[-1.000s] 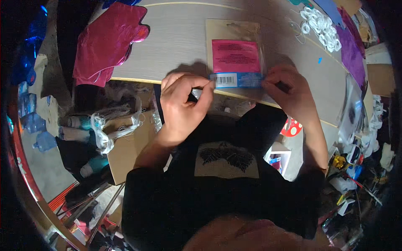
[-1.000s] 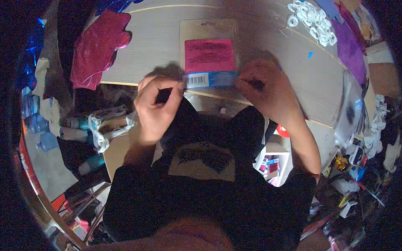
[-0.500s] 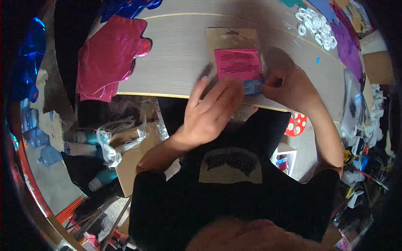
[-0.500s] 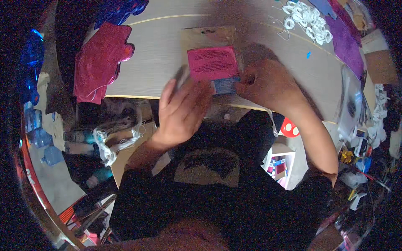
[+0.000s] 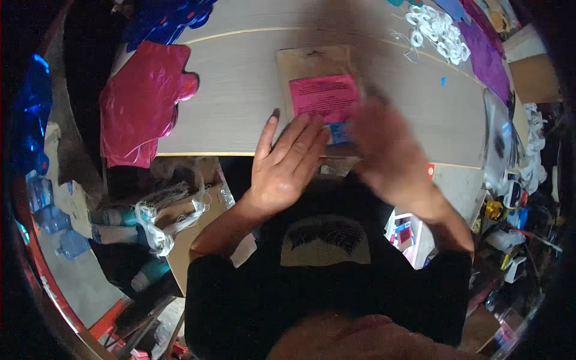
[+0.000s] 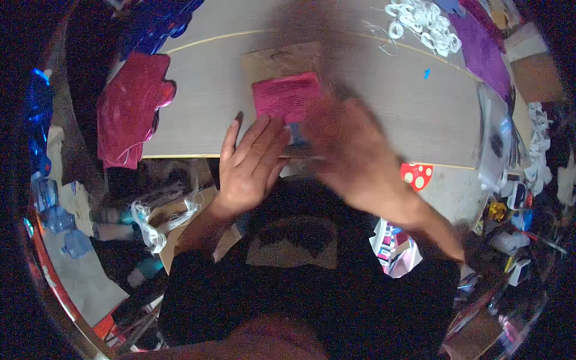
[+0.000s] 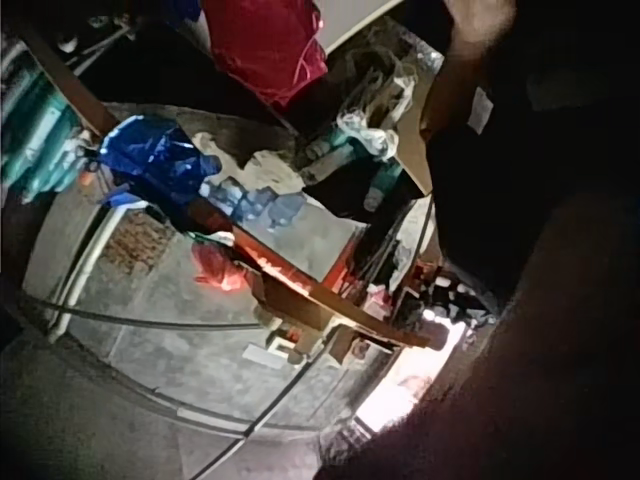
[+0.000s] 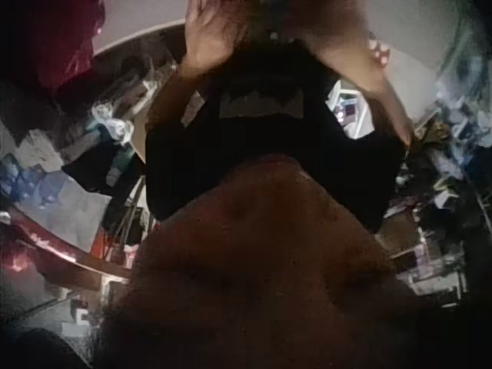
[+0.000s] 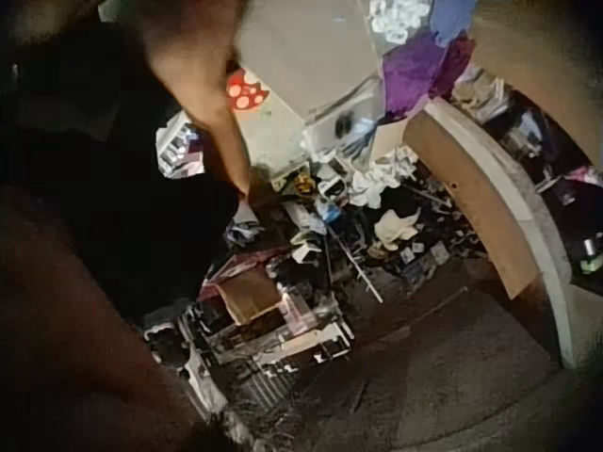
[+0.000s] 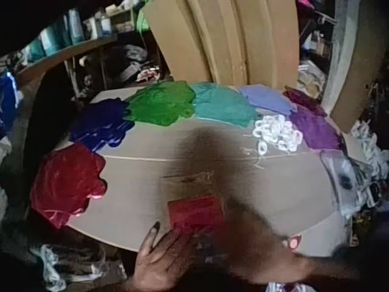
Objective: Packaging decorative foil sheets into plastic pouches and organizing them.
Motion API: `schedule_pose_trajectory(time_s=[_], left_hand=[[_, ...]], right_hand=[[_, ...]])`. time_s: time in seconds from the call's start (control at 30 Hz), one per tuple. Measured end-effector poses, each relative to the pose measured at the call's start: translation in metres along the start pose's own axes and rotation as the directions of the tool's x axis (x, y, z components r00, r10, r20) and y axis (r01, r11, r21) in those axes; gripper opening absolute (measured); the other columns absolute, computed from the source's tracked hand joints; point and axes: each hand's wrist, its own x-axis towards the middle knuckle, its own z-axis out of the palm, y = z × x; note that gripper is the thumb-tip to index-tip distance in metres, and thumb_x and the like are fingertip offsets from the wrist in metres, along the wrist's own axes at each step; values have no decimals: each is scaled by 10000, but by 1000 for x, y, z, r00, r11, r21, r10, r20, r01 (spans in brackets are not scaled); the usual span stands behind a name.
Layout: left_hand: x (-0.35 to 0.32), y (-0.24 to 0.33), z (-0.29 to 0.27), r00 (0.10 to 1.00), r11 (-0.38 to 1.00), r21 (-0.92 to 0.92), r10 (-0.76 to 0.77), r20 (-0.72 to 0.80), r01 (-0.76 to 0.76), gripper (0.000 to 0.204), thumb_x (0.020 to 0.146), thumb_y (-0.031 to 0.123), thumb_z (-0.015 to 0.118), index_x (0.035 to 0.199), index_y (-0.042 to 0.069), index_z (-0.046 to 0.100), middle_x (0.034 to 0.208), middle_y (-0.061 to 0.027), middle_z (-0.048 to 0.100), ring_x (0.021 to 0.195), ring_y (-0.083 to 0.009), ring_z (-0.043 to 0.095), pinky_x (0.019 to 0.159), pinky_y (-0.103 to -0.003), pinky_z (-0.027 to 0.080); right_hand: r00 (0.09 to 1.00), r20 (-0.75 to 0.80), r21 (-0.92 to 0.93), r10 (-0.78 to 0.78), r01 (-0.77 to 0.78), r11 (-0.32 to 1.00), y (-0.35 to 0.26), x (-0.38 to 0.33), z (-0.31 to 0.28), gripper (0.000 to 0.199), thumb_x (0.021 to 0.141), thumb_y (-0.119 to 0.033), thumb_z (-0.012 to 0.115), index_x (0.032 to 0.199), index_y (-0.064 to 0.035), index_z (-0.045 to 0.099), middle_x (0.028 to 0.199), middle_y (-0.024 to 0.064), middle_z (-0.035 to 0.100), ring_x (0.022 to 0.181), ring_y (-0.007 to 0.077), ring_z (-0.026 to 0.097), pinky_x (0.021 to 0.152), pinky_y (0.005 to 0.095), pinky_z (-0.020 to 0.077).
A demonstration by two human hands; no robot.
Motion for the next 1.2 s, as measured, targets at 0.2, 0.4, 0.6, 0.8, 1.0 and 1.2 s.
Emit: schedule_pose_trajectory(time_s=[0.2, 0.4, 0.6, 0.8, 1.0, 1.2], left_hand=[[0, -2, -5, 994, 1000, 2, 23, 108, -23, 453, 780, 135, 712, 1216, 48, 623, 1364, -110, 543, 1314, -272, 468, 1129, -523, 250], [-21, -18, -4, 943, 941, 58, 332, 35, -334, 174, 859, 74, 633, 1013, 29, 700, 1144, -128, 680, 1186, -280, 589, 1031, -483, 417], [5, 22, -4, 908, 905, 98, 418, -28, -414, 135, 915, 132, 626, 1022, 117, 706, 1110, -52, 704, 1108, -215, 634, 1044, -442, 368], [25, -32, -39, 926, 905, 395, 273, -259, -156, 179, 952, 130, 592, 1044, 31, 709, 1037, -68, 721, 973, -240, 681, 887, -423, 523], [-4, -65, -18, 927, 954, 110, -239, -288, 280, 185, 937, 121, 622, 1022, -8, 724, 990, -103, 726, 891, -223, 696, 804, -332, 552], [-12, -97, -36, 912, 928, 178, -261, -316, 328, 199, 928, 113, 633, 1036, -38, 705, 996, -149, 719, 878, -196, 687, 785, -329, 546]], right_hand=[[999, -42, 21, -2, 3, 1000, -14, 0, 24, 686, 773, -362, 686, 1374, -103, 480, 1453, 134, 427, 1343, 288, 409, 1137, 445, 278], [746, -628, -206, -223, 118, 972, -21, -23, 77, 454, 727, -243, 687, 1163, -117, 656, 1200, 82, 622, 1063, 224, 616, 911, 396, 501], [799, -491, -382, -348, 161, 910, -7, -80, 6, 366, 767, -195, 663, 1112, -74, 668, 1044, 78, 661, 957, 221, 636, 825, 376, 538], [501, -680, -153, 535, -811, 565, 7, -258, -110, 292, 856, 98, 596, 1095, -40, 690, 939, 85, 688, 827, 162, 657, 751, 237, 509], [-115, -346, -219, 931, -955, -200, 26, -583, 20, 329, 916, -308, 542, 1102, -67, 668, 1012, 201, 679, 962, 369, 657, 825, 454, 511], [-244, -91, -313, 966, -913, -260, 24, -631, 213, 348, 849, -349, 609, 1028, -55, 658, 983, 200, 679, 904, 384, 657, 794, 487, 522]])
